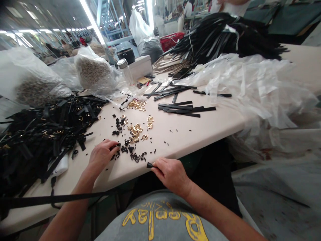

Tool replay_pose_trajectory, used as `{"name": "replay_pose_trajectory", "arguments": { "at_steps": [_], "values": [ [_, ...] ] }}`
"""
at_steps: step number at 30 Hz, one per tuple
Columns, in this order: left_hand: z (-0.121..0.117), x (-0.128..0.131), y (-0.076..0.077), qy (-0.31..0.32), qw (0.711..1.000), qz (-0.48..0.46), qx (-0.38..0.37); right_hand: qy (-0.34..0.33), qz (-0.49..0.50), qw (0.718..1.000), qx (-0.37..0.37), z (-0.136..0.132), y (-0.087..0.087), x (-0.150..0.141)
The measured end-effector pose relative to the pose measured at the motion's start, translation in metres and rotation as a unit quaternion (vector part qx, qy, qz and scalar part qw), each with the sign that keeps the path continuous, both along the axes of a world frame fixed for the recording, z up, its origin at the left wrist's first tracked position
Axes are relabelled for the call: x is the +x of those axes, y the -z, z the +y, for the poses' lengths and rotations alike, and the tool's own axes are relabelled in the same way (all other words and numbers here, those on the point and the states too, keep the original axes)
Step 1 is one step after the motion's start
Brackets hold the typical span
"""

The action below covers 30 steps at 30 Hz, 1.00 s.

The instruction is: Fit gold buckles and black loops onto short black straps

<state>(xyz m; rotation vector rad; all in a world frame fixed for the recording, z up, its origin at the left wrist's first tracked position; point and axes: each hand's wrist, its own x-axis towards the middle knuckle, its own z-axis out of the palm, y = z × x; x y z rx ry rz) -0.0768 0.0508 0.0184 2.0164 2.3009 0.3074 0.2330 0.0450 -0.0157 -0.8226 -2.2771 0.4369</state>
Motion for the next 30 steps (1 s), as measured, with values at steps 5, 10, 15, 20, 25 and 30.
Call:
{"name": "replay_pose_trajectory", "arguments": {
  "at_steps": [5,10,15,20,25,30],
  "values": [
    [0.003,-0.004,-0.001,-0.005,1.0,-0.015,0.026,0.009,0.006,1.0,-0.002,0.0,0.002,0.001],
    [0.021,-0.018,-0.003,-0.032,0.996,-0.031,0.083,0.008,0.007,1.0,0.007,0.001,0.003,0.0],
    [0.055,-0.034,0.003,-0.031,0.996,-0.051,0.067,0.009,0.003,1.0,0.01,0.0,0.002,-0.001],
    [0.068,-0.039,0.008,-0.044,0.99,-0.099,0.086,0.018,0.004,1.0,0.019,0.0,0.002,0.002],
    [0.045,-0.016,-0.001,-0.056,0.952,-0.273,0.123,0.039,0.014,0.999,0.012,0.003,-0.002,0.003],
    [0.007,0.039,-0.01,-0.083,0.732,-0.672,0.081,0.046,0.049,0.998,0.007,0.012,-0.022,-0.006]
  ]
}}
